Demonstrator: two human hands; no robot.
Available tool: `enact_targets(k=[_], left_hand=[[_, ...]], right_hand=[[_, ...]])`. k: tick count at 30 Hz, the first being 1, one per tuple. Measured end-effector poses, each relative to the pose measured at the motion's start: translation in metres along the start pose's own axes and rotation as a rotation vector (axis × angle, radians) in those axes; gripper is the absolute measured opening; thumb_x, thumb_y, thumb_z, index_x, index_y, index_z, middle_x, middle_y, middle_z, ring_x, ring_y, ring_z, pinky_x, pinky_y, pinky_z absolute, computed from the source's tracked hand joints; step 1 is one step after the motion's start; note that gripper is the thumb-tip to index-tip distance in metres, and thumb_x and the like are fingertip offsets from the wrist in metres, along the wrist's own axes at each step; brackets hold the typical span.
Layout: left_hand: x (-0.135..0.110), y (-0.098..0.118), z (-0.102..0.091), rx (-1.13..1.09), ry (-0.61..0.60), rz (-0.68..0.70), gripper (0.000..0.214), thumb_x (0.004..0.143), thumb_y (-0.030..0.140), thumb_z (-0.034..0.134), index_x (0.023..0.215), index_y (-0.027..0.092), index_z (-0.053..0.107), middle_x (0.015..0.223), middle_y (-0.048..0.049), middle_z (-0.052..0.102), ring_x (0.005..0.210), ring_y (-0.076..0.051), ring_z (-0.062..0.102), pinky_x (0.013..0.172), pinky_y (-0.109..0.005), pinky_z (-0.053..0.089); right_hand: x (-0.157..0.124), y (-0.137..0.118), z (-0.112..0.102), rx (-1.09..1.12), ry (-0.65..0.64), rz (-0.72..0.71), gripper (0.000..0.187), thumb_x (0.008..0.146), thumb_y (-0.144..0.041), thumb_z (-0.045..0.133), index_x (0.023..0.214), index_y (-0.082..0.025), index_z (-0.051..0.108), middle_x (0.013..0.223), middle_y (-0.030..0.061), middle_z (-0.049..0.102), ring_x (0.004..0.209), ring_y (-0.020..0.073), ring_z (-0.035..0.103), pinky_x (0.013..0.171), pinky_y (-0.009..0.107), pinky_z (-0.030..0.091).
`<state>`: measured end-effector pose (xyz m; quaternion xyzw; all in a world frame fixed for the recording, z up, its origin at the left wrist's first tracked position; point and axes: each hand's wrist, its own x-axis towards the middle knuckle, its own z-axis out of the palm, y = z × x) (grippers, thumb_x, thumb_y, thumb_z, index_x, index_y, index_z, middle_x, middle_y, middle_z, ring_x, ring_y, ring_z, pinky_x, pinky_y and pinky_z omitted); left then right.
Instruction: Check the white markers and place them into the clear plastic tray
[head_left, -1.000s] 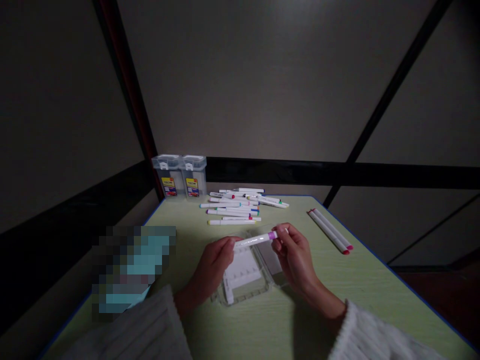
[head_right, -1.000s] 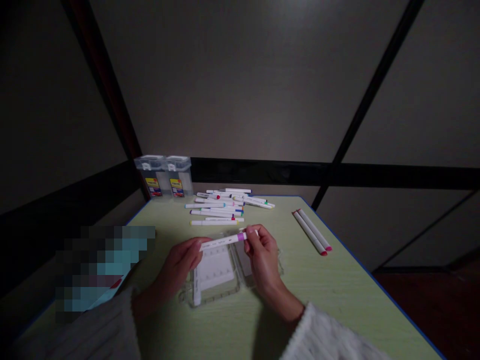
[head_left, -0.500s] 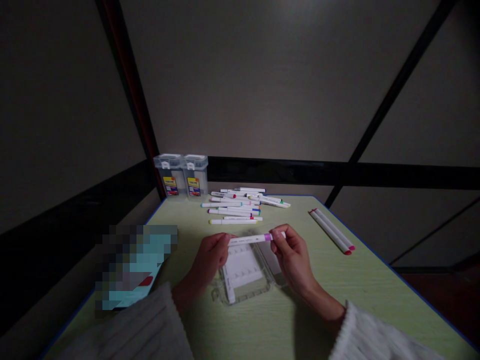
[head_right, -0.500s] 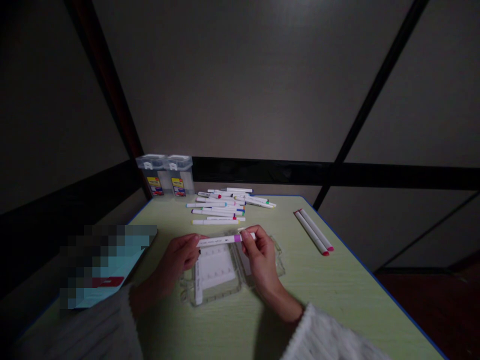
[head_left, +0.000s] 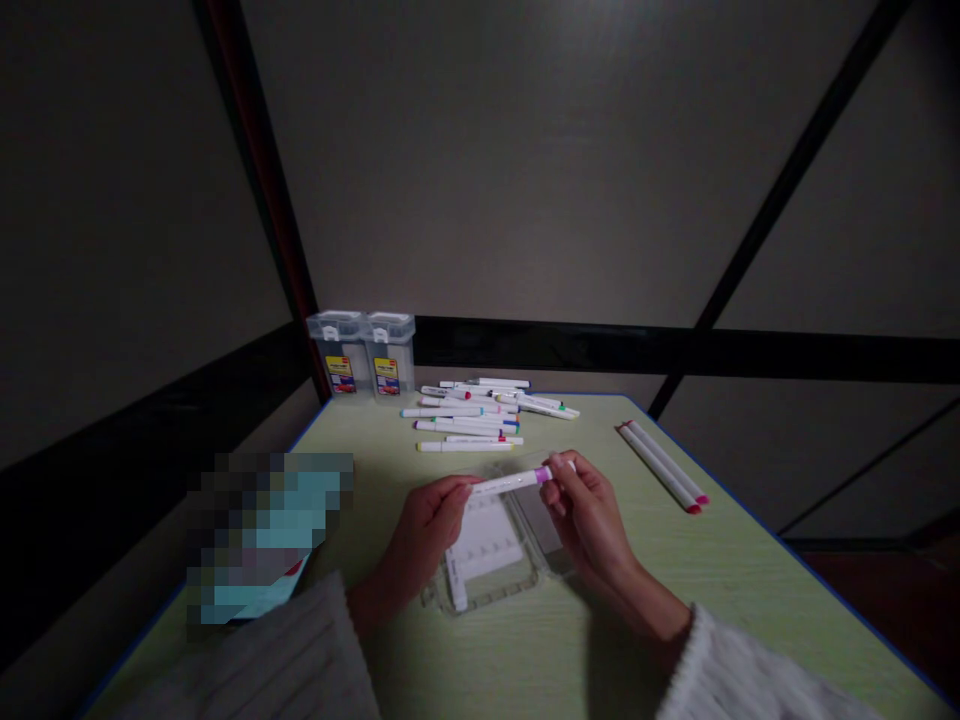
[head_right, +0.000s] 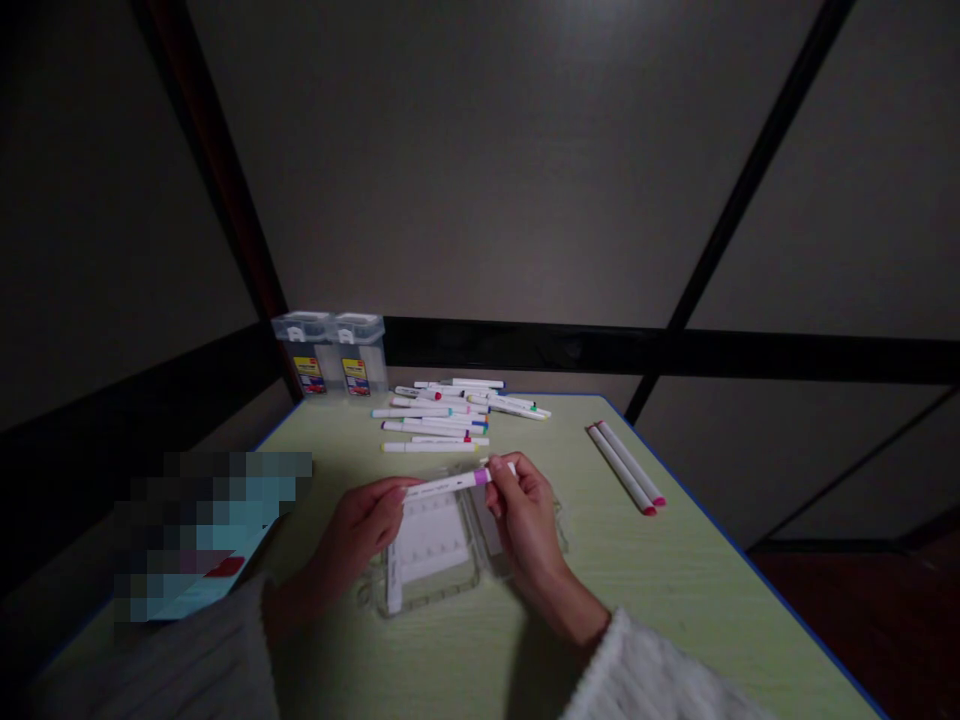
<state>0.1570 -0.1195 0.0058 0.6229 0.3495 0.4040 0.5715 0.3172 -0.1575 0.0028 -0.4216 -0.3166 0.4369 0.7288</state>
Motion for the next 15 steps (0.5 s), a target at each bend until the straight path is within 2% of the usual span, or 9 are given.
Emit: enact_targets(k=[4, 10, 15], left_hand=[[-0.002, -0.007, 0.002, -0.011, -0.064, 0.008, 0.042, 0.074, 0.055, 0.049, 0.072, 0.013, 0.057, 0.037, 0.0113, 0.026, 0.033, -0.004, 0.022, 0.035, -0.019, 0.014], [-0.003, -0.012, 0.002, 0.015, -0.164, 0.002, 0.043, 0.079, 0.053, 0.045, 0.053, 0.018, 0.041, 0.035, 0.0093, 0.031, 0.03, -0.004, 0.026, 0.034, -0.018, 0.021], [-0.008, -0.004, 0.004, 0.065, -0.272, -0.051, 0.036, 0.08, 0.049, 0.044, 0.066, 0.016, 0.05, 0.035, 0.0083, 0.038, 0.03, -0.005, 0.031, 0.036, -0.018, 0.024]], right_hand=[[-0.001, 0.001, 0.002, 0.053, -0.035, 0.048, 0.034, 0.059, -0.043, 0.076, 0.061, -0.016, 0.055, 0.043, -0.0075, 0.044, 0.04, 0.0048, 0.031, 0.04, 0.018, 0.022], [-0.005, 0.002, 0.008, 0.045, -0.08, 0.123, 0.036, 0.051, -0.041, 0.081, 0.066, -0.015, 0.061, 0.046, -0.0056, 0.051, 0.041, 0.0046, 0.034, 0.04, 0.017, 0.023], [-0.009, 0.006, 0.008, 0.035, -0.213, 0.156, 0.034, 0.054, -0.039, 0.08, 0.071, -0.014, 0.065, 0.048, -0.0054, 0.051, 0.044, 0.0053, 0.037, 0.044, 0.018, 0.026]])
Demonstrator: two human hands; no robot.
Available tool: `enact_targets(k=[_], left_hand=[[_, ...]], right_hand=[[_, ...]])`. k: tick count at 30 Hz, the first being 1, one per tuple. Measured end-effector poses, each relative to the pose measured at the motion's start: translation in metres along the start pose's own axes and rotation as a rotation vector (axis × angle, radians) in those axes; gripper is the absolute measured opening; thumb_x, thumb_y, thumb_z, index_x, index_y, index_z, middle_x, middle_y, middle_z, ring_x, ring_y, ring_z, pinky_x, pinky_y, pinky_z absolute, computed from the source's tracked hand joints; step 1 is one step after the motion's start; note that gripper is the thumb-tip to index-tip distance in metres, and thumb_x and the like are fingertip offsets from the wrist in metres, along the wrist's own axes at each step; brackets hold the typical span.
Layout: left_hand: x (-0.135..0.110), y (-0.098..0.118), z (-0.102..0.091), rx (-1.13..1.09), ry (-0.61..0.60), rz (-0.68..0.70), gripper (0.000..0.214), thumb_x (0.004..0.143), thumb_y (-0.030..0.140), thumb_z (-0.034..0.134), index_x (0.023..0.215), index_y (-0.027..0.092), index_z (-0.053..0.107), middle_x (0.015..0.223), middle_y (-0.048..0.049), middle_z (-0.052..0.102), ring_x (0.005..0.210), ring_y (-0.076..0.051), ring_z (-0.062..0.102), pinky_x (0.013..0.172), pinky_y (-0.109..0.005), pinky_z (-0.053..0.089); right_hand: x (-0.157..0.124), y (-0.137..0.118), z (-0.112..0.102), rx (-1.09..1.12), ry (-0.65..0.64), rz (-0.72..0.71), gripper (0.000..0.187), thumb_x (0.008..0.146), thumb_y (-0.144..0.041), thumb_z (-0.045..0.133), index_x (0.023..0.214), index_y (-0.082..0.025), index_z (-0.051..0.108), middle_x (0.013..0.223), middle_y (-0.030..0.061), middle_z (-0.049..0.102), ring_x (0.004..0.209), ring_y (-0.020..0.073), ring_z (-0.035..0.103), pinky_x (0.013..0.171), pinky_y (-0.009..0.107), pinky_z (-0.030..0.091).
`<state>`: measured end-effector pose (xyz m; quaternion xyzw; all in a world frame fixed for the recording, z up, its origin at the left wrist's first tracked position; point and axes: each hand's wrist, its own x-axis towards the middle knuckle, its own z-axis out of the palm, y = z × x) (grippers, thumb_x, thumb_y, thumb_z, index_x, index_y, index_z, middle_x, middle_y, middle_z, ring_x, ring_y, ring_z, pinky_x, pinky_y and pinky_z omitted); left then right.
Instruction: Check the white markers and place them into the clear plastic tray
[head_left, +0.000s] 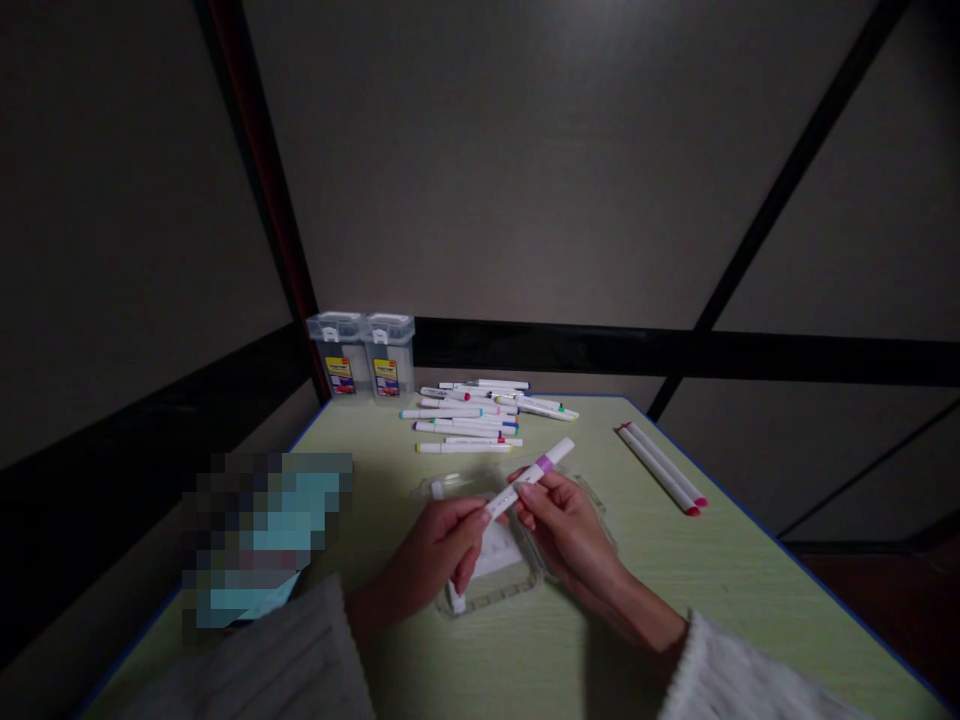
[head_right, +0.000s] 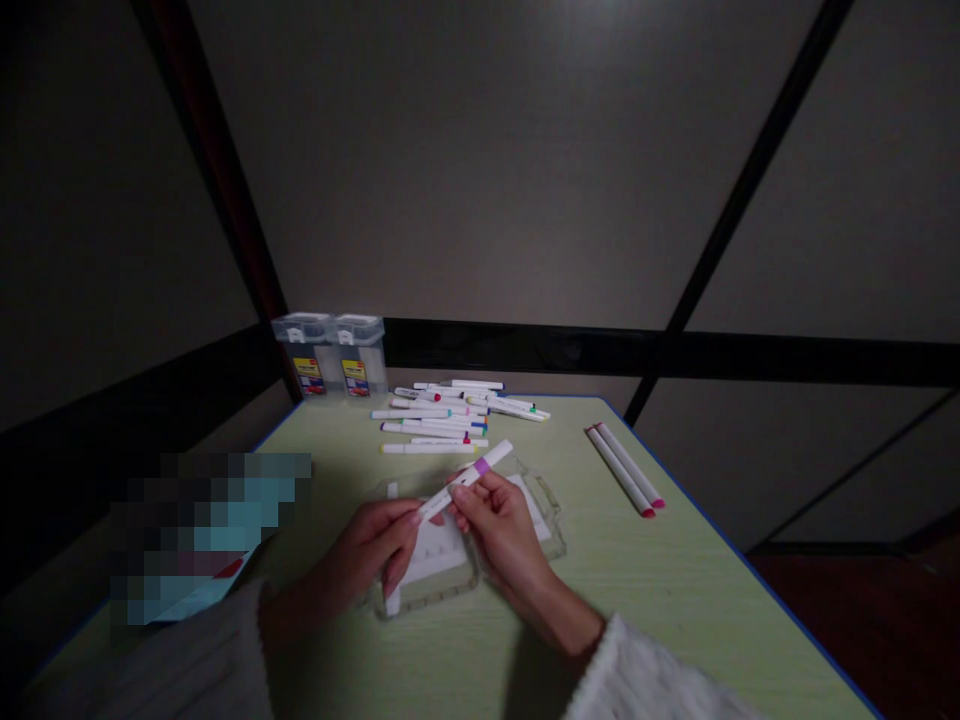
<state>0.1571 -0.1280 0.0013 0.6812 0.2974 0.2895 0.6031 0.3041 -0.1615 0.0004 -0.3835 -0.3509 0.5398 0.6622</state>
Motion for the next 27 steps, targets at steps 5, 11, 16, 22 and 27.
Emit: enact_targets(k=[5, 11, 16, 22, 27], left_hand=[[-0.005, 0.002, 0.004, 0.035, -0.141, -0.066, 0.034, 0.075, 0.048, 0.051, 0.062, 0.017, 0.049, 0.038, 0.0086, 0.038, 0.031, -0.005, 0.034, 0.035, -0.018, 0.025], [-0.001, 0.0, 0.003, 0.034, -0.062, -0.021, 0.045, 0.078, 0.056, 0.041, 0.055, 0.017, 0.047, 0.033, 0.0072, 0.037, 0.029, -0.005, 0.031, 0.035, -0.018, 0.023], [0.008, 0.0, -0.007, -0.087, 0.138, 0.069, 0.042, 0.073, 0.059, 0.049, 0.076, 0.017, 0.047, 0.035, 0.0113, 0.039, 0.028, -0.004, 0.027, 0.032, -0.016, 0.019], [0.007, 0.006, -0.013, -0.15, 0.239, 0.153, 0.047, 0.07, 0.06, 0.054, 0.088, 0.017, 0.047, 0.035, 0.0125, 0.039, 0.028, -0.004, 0.026, 0.033, -0.016, 0.018], [0.005, 0.009, -0.011, -0.119, 0.273, 0.117, 0.041, 0.072, 0.058, 0.052, 0.073, 0.017, 0.05, 0.033, 0.0117, 0.034, 0.029, -0.003, 0.024, 0.033, -0.016, 0.017]], right_hand=[[-0.004, 0.006, 0.001, -0.024, -0.149, 0.024, 0.032, 0.065, -0.046, 0.072, 0.067, -0.015, 0.063, 0.051, -0.0048, 0.047, 0.048, 0.0082, 0.04, 0.048, 0.02, 0.03], [-0.007, 0.004, 0.005, -0.039, -0.275, 0.067, 0.037, 0.07, -0.053, 0.064, 0.064, -0.018, 0.055, 0.055, -0.002, 0.052, 0.05, 0.0108, 0.042, 0.049, 0.023, 0.032], [-0.009, 0.004, 0.003, -0.206, -0.272, 0.044, 0.041, 0.076, -0.056, 0.056, 0.068, -0.016, 0.059, 0.042, -0.0062, 0.04, 0.04, 0.0074, 0.027, 0.042, 0.022, 0.02], [-0.008, 0.006, -0.001, -0.313, -0.313, 0.114, 0.046, 0.074, -0.058, 0.055, 0.072, -0.014, 0.065, 0.035, -0.0097, 0.031, 0.034, 0.0053, 0.018, 0.037, 0.021, 0.012], [-0.01, 0.005, 0.002, -0.354, -0.33, 0.163, 0.045, 0.074, -0.057, 0.055, 0.067, -0.014, 0.064, 0.033, -0.0093, 0.033, 0.032, 0.0042, 0.018, 0.036, 0.021, 0.011]])
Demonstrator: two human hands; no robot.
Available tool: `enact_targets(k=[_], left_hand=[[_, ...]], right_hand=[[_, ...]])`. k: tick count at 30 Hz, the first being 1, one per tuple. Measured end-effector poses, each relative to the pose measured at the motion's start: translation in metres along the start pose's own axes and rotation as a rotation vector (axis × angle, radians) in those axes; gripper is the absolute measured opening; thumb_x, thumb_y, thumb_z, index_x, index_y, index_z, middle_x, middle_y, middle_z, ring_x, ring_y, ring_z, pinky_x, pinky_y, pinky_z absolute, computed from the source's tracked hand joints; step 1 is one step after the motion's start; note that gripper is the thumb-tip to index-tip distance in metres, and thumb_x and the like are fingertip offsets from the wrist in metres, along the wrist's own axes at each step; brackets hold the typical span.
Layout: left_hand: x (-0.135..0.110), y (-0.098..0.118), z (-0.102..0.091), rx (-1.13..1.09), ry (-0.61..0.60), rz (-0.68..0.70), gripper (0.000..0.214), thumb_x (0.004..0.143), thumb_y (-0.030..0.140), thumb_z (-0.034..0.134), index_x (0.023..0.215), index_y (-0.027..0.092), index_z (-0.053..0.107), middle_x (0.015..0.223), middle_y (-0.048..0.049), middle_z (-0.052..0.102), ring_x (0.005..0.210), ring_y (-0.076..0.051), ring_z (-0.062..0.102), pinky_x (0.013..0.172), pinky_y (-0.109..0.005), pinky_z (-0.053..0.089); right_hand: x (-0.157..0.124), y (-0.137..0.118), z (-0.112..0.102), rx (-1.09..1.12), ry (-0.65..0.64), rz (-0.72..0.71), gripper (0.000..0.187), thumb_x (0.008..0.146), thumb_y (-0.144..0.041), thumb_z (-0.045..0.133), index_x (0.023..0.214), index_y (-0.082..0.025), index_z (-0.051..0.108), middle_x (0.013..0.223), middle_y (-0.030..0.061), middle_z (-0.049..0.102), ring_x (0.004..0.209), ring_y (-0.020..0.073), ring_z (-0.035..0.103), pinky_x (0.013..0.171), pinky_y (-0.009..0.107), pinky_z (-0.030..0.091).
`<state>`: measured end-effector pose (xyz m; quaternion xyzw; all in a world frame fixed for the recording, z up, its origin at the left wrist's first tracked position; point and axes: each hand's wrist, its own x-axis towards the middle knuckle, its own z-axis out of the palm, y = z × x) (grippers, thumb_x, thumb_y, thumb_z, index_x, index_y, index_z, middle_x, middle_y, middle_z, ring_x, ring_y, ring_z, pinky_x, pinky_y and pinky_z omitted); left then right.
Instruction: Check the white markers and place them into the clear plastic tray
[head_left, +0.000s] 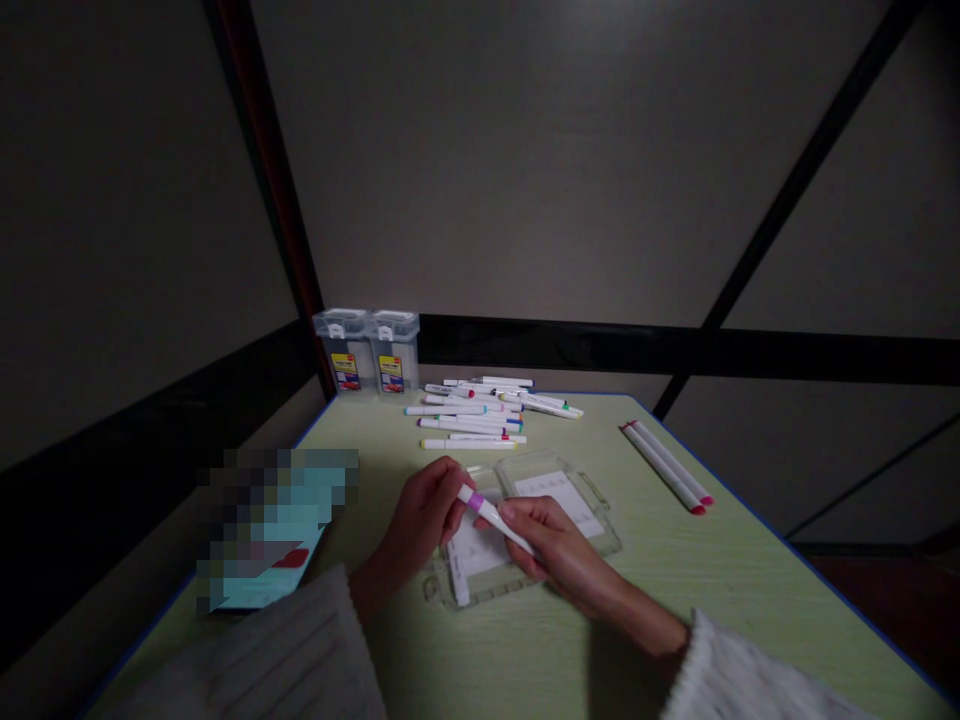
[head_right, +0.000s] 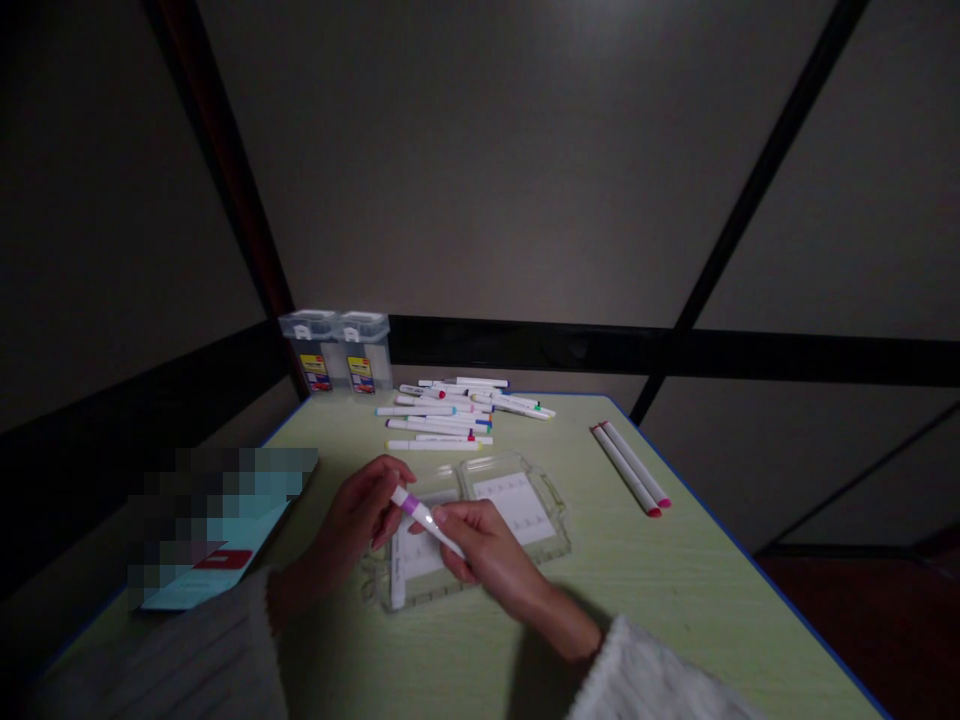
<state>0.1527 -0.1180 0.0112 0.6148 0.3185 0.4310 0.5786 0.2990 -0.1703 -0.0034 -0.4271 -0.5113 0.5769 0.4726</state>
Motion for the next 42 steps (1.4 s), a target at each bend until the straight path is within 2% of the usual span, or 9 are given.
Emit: enact_targets(k=[3, 7, 9, 11, 15, 17, 25, 36, 42], left_hand=[[0.001, 0.001, 0.001, 0.034, 0.085, -0.021, 0.039, 0.073, 0.054, 0.051, 0.062, 0.017, 0.046, 0.035, 0.0101, 0.035, 0.03, -0.003, 0.026, 0.033, -0.016, 0.019], [0.005, 0.002, 0.001, 0.0, 0.24, -0.049, 0.035, 0.072, 0.048, 0.053, 0.059, 0.019, 0.042, 0.039, 0.0106, 0.031, 0.033, -0.003, 0.026, 0.034, -0.015, 0.019], [0.007, 0.001, 0.0, -0.037, 0.303, -0.057, 0.034, 0.07, 0.047, 0.055, 0.059, 0.019, 0.039, 0.042, 0.0113, 0.029, 0.034, -0.003, 0.024, 0.035, -0.015, 0.018], [0.008, -0.001, -0.001, -0.051, 0.302, -0.065, 0.035, 0.068, 0.048, 0.056, 0.058, 0.019, 0.039, 0.043, 0.0117, 0.027, 0.035, -0.002, 0.023, 0.035, -0.015, 0.017], [0.008, -0.005, -0.001, -0.011, 0.201, -0.097, 0.037, 0.066, 0.053, 0.055, 0.059, 0.017, 0.047, 0.038, 0.0118, 0.025, 0.034, -0.003, 0.021, 0.035, -0.017, 0.013], [0.006, -0.006, 0.001, 0.008, 0.158, -0.116, 0.041, 0.064, 0.056, 0.055, 0.06, 0.016, 0.051, 0.036, 0.0116, 0.025, 0.034, -0.004, 0.021, 0.035, -0.018, 0.012], [0.006, -0.004, 0.003, -0.007, 0.157, -0.152, 0.051, 0.059, 0.066, 0.057, 0.058, 0.015, 0.053, 0.036, 0.0119, 0.022, 0.032, -0.003, 0.019, 0.036, -0.018, 0.011], [0.005, -0.003, 0.001, -0.002, 0.216, -0.178, 0.044, 0.063, 0.058, 0.056, 0.059, 0.015, 0.052, 0.039, 0.0103, 0.027, 0.034, -0.003, 0.022, 0.038, -0.017, 0.012], [0.006, -0.003, 0.001, -0.022, 0.238, -0.187, 0.041, 0.062, 0.056, 0.057, 0.058, 0.015, 0.051, 0.039, 0.0109, 0.026, 0.033, -0.002, 0.021, 0.037, -0.017, 0.011]], right_hand=[[0.0, -0.003, 0.001, 0.08, 0.071, 0.015, 0.039, 0.072, -0.053, 0.061, 0.059, -0.015, 0.056, 0.034, -0.0093, 0.035, 0.032, 0.0033, 0.018, 0.034, 0.02, 0.009], [0.004, -0.004, -0.002, 0.241, 0.203, -0.01, 0.033, 0.067, -0.047, 0.067, 0.067, -0.016, 0.056, 0.039, -0.0094, 0.04, 0.031, 0.002, 0.019, 0.033, 0.018, 0.007], [0.006, -0.003, -0.005, 0.281, 0.262, -0.051, 0.034, 0.065, -0.046, 0.07, 0.065, -0.017, 0.053, 0.039, -0.0103, 0.039, 0.03, 0.0014, 0.018, 0.032, 0.018, 0.007], [0.007, -0.002, -0.007, 0.301, 0.331, -0.089, 0.037, 0.064, -0.047, 0.071, 0.06, -0.017, 0.049, 0.037, -0.0109, 0.036, 0.03, 0.0016, 0.017, 0.032, 0.018, 0.007], [0.008, -0.004, -0.01, 0.338, 0.494, -0.115, 0.043, 0.062, -0.051, 0.071, 0.053, -0.018, 0.045, 0.035, -0.011, 0.03, 0.032, 0.0032, 0.017, 0.033, 0.019, 0.009], [0.008, -0.006, -0.011, 0.354, 0.535, -0.122, 0.043, 0.061, -0.053, 0.07, 0.052, -0.018, 0.046, 0.035, -0.0108, 0.03, 0.033, 0.0036, 0.017, 0.034, 0.02, 0.01], [0.008, -0.004, -0.012, 0.344, 0.532, -0.124, 0.032, 0.058, -0.041, 0.075, 0.062, -0.019, 0.052, 0.038, -0.0118, 0.031, 0.036, 0.004, 0.019, 0.037, 0.019, 0.011], [0.009, -0.004, -0.011, 0.256, 0.527, -0.165, 0.031, 0.058, -0.043, 0.074, 0.063, -0.018, 0.055, 0.044, -0.0093, 0.034, 0.04, 0.0056, 0.024, 0.039, 0.021, 0.013], [0.008, -0.003, -0.011, 0.325, 0.486, -0.153, 0.027, 0.056, -0.037, 0.076, 0.066, -0.018, 0.059, 0.049, -0.0077, 0.036, 0.045, 0.0069, 0.025, 0.042, 0.022, 0.016]])
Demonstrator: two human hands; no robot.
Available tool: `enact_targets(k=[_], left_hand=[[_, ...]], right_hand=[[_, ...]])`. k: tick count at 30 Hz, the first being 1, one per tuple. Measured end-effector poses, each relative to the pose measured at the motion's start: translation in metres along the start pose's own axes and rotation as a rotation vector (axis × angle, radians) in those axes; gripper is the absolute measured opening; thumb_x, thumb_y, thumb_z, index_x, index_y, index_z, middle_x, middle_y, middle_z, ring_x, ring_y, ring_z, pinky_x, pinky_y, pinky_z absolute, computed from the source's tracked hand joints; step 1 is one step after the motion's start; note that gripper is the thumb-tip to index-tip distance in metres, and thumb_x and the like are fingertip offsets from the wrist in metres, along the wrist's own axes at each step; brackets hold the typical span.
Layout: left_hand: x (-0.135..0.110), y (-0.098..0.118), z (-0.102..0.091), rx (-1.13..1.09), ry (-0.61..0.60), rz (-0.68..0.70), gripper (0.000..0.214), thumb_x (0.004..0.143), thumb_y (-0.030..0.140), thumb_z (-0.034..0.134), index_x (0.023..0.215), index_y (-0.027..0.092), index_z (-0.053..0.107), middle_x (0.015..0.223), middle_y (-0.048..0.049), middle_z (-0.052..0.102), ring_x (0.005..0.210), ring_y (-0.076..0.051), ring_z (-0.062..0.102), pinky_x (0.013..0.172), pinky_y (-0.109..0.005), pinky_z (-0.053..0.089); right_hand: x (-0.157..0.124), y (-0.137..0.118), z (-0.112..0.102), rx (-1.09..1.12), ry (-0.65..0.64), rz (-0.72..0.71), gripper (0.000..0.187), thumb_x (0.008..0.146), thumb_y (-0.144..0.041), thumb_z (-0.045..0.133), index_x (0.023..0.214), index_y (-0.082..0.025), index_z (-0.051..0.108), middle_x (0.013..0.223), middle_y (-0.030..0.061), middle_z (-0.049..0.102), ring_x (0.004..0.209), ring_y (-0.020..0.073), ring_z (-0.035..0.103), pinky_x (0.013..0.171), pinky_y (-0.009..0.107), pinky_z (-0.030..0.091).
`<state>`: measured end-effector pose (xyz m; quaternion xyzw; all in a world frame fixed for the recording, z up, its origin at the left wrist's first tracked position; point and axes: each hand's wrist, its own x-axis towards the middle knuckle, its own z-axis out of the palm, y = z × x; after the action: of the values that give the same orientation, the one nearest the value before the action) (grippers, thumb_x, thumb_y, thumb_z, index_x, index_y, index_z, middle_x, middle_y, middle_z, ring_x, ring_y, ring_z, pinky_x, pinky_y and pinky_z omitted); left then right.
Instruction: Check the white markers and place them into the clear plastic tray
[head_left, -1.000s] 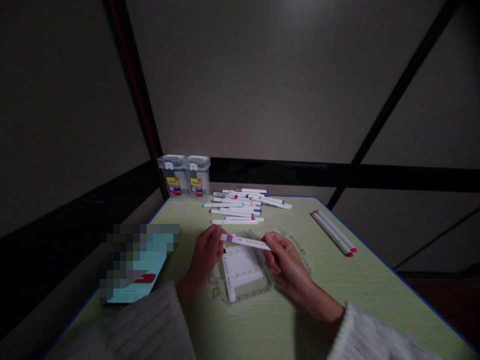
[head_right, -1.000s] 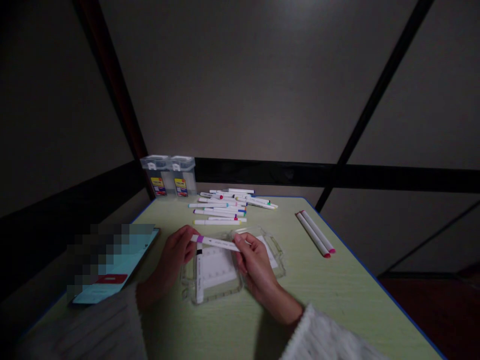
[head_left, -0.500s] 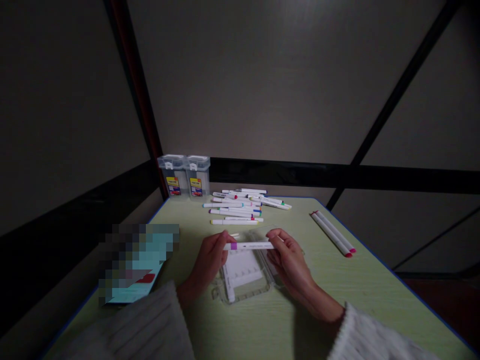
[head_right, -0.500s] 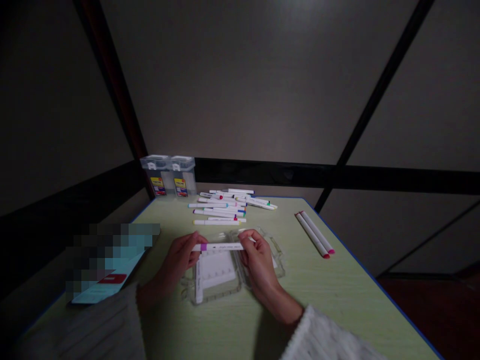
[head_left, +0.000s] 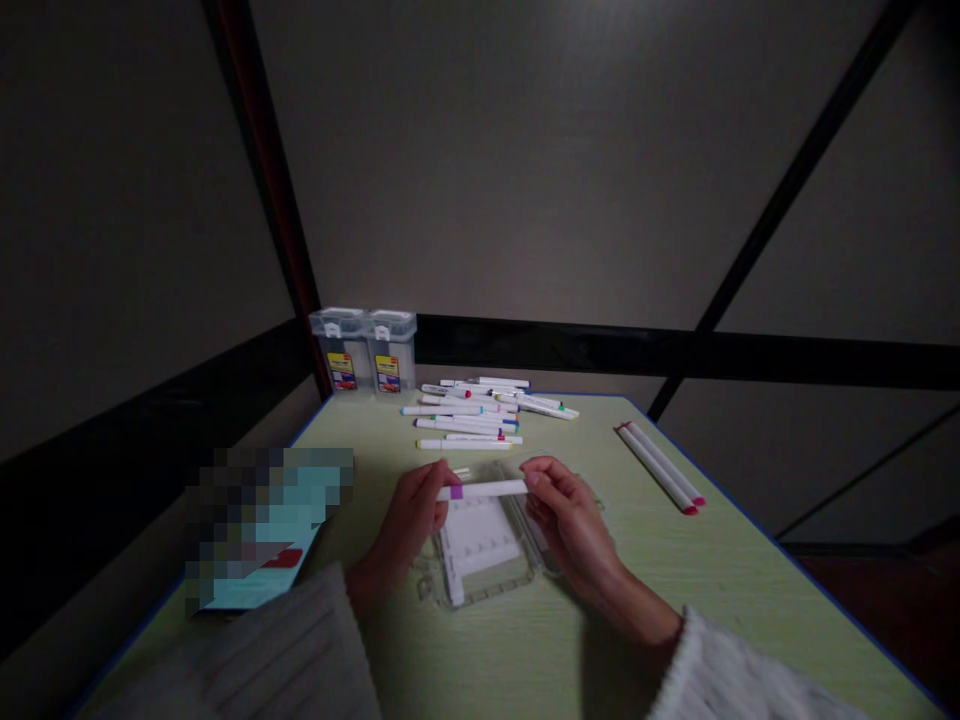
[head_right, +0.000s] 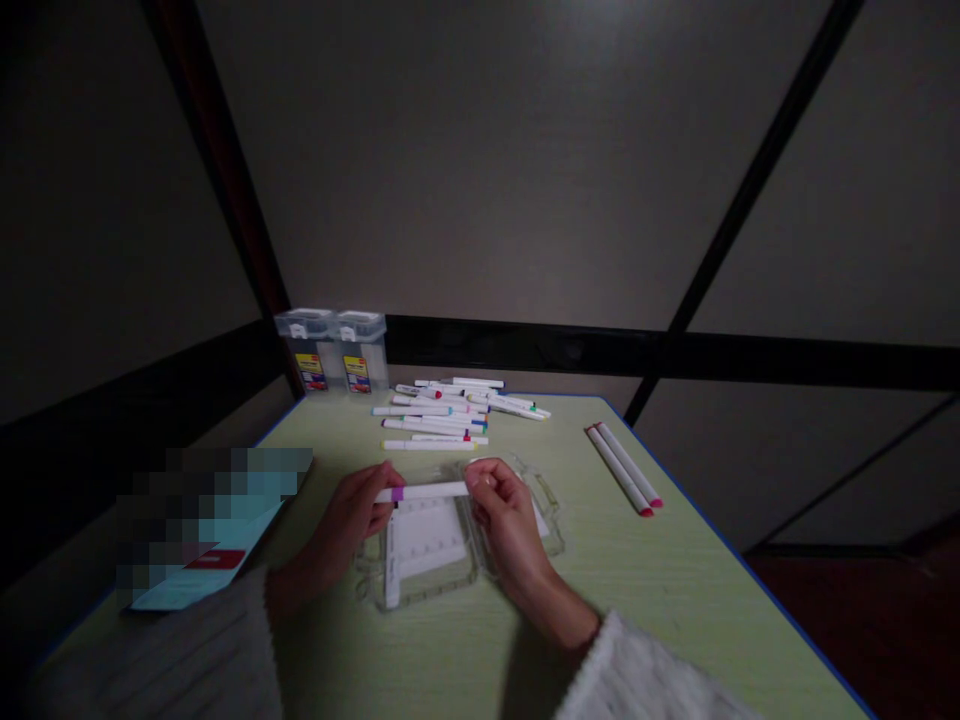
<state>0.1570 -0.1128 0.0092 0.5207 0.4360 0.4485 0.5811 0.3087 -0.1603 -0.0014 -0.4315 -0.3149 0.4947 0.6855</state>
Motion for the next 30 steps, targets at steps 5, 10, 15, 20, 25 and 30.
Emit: enact_targets(k=[5, 10, 15, 20, 25, 30], left_hand=[[-0.0009, 0.0022, 0.0003, 0.001, -0.004, 0.001, 0.041, 0.062, 0.055, 0.057, 0.057, 0.014, 0.051, 0.041, 0.0104, 0.03, 0.033, -0.001, 0.022, 0.036, -0.016, 0.012], [-0.0017, 0.0026, -0.0009, 0.024, -0.018, -0.015, 0.039, 0.066, 0.054, 0.054, 0.06, 0.016, 0.05, 0.037, 0.0116, 0.025, 0.031, -0.002, 0.02, 0.035, -0.015, 0.013], [-0.0005, -0.0003, -0.0032, 0.051, -0.037, 0.004, 0.036, 0.071, 0.052, 0.05, 0.063, 0.017, 0.05, 0.031, 0.0122, 0.022, 0.028, -0.003, 0.019, 0.033, -0.016, 0.013], [0.0004, -0.0021, -0.0042, 0.071, -0.038, 0.016, 0.036, 0.073, 0.052, 0.05, 0.062, 0.017, 0.05, 0.032, 0.0118, 0.024, 0.028, -0.003, 0.02, 0.034, -0.016, 0.014], [0.0021, -0.0024, -0.0035, 0.073, -0.034, 0.035, 0.038, 0.071, 0.053, 0.048, 0.061, 0.016, 0.051, 0.031, 0.0112, 0.026, 0.028, -0.003, 0.022, 0.033, -0.016, 0.015], [0.0026, -0.0015, -0.0026, 0.048, -0.046, 0.02, 0.03, 0.068, 0.046, 0.051, 0.062, 0.016, 0.05, 0.037, 0.0115, 0.027, 0.03, -0.002, 0.022, 0.034, -0.016, 0.014]], right_hand=[[0.0003, 0.0006, 0.0001, 0.045, 0.001, 0.02, 0.023, 0.055, -0.032, 0.076, 0.067, -0.019, 0.061, 0.051, -0.0065, 0.04, 0.047, 0.0079, 0.028, 0.044, 0.022, 0.019], [-0.0003, 0.0013, 0.0002, 0.058, 0.01, 0.013, 0.023, 0.054, -0.03, 0.075, 0.069, -0.019, 0.063, 0.054, -0.0059, 0.042, 0.049, 0.008, 0.031, 0.045, 0.021, 0.021], [-0.0013, 0.0007, 0.0001, 0.053, 0.002, 0.01, 0.023, 0.054, -0.027, 0.074, 0.072, -0.019, 0.065, 0.054, -0.0057, 0.042, 0.049, 0.0084, 0.03, 0.046, 0.022, 0.022], [-0.0012, 0.0003, 0.0005, 0.056, 0.001, 0.032, 0.022, 0.053, -0.024, 0.073, 0.073, -0.02, 0.065, 0.058, -0.0042, 0.047, 0.052, 0.0098, 0.035, 0.048, 0.022, 0.025], [0.0005, 0.0023, -0.0018, 0.027, 0.02, -0.004, 0.017, 0.053, -0.023, 0.072, 0.068, -0.02, 0.063, 0.058, -0.0043, 0.047, 0.052, 0.0099, 0.035, 0.048, 0.022, 0.025], [0.0004, 0.0027, -0.0024, 0.03, 0.03, 0.001, 0.018, 0.053, -0.024, 0.073, 0.068, -0.02, 0.064, 0.056, -0.0049, 0.047, 0.052, 0.0097, 0.035, 0.048, 0.022, 0.025]])
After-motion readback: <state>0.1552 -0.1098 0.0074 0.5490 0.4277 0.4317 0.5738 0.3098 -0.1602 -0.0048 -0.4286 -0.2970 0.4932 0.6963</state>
